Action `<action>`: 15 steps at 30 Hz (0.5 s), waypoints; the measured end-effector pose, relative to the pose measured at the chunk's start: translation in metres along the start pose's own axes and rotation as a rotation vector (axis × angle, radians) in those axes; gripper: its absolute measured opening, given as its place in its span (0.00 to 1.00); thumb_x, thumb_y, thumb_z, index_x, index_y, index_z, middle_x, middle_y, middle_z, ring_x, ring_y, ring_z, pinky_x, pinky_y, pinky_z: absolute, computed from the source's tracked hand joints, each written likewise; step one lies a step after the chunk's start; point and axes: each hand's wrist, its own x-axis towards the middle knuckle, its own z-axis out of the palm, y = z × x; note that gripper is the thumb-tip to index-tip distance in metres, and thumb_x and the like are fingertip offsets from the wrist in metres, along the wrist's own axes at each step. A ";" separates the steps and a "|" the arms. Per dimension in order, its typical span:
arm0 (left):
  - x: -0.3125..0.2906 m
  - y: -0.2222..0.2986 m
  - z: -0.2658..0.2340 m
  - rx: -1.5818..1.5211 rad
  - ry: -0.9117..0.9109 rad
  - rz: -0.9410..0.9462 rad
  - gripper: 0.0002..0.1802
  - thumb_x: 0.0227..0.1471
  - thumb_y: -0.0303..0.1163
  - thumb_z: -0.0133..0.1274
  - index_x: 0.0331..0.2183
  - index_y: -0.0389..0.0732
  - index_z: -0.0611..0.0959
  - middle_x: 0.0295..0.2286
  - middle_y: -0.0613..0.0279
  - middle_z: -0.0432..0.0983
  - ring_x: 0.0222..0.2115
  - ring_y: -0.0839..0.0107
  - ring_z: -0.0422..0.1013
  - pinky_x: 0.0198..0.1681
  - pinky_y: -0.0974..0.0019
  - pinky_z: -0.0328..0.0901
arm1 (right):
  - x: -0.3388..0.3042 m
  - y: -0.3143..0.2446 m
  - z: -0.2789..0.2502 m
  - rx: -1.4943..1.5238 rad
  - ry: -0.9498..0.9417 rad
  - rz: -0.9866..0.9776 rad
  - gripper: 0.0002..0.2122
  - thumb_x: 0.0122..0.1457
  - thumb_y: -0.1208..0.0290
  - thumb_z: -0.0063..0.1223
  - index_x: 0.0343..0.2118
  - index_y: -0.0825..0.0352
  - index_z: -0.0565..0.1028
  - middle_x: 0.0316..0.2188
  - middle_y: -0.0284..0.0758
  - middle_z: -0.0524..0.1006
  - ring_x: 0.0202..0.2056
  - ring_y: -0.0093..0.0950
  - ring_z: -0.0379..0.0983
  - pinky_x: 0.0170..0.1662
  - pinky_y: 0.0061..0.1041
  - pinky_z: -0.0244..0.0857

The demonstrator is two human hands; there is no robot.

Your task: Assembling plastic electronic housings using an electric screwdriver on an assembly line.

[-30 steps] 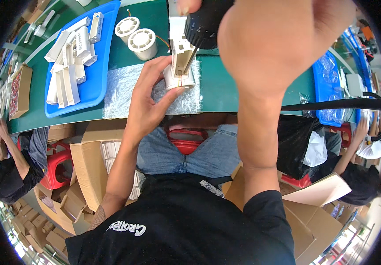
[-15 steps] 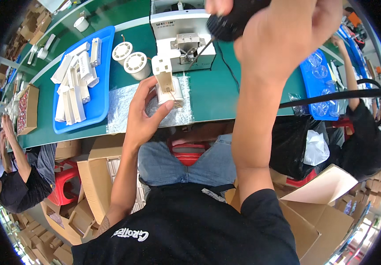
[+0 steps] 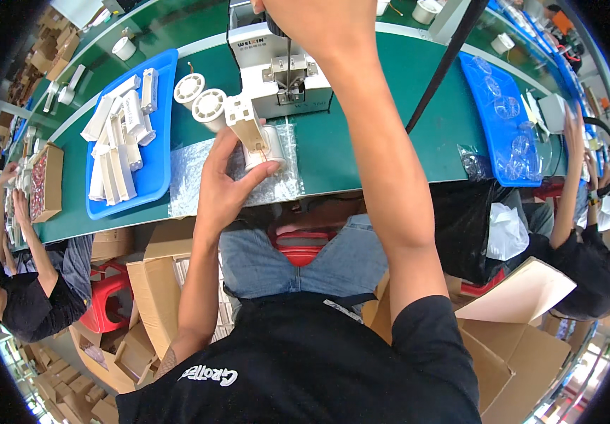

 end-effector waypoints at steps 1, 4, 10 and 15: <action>0.000 -0.001 0.000 -0.001 0.003 -0.005 0.35 0.47 0.29 0.75 0.56 0.34 0.80 0.52 0.52 0.78 0.52 0.58 0.77 0.59 0.60 0.68 | -0.002 -0.001 0.000 0.003 -0.003 0.004 0.11 0.72 0.63 0.59 0.44 0.65 0.73 0.17 0.26 0.71 0.12 0.15 0.65 0.14 0.16 0.59; -0.001 -0.001 0.003 -0.125 -0.026 -0.102 0.36 0.46 0.30 0.75 0.56 0.33 0.80 0.54 0.50 0.78 0.53 0.56 0.76 0.59 0.59 0.69 | -0.011 -0.029 -0.009 -0.039 0.059 0.111 0.13 0.74 0.60 0.54 0.48 0.66 0.75 0.17 0.30 0.73 0.11 0.18 0.66 0.13 0.18 0.61; 0.001 0.002 0.002 -0.028 -0.020 -0.054 0.38 0.45 0.31 0.76 0.56 0.32 0.79 0.53 0.50 0.77 0.53 0.56 0.76 0.58 0.60 0.69 | -0.024 -0.069 0.021 0.287 0.182 0.280 0.18 0.75 0.59 0.49 0.54 0.72 0.71 0.20 0.35 0.73 0.12 0.21 0.68 0.15 0.20 0.65; -0.003 -0.006 0.002 -0.050 -0.007 -0.080 0.38 0.45 0.31 0.76 0.56 0.32 0.79 0.53 0.50 0.77 0.53 0.56 0.76 0.58 0.59 0.69 | -0.043 -0.067 0.044 0.014 0.175 0.337 0.19 0.76 0.59 0.49 0.55 0.73 0.69 0.21 0.37 0.73 0.13 0.22 0.69 0.16 0.21 0.66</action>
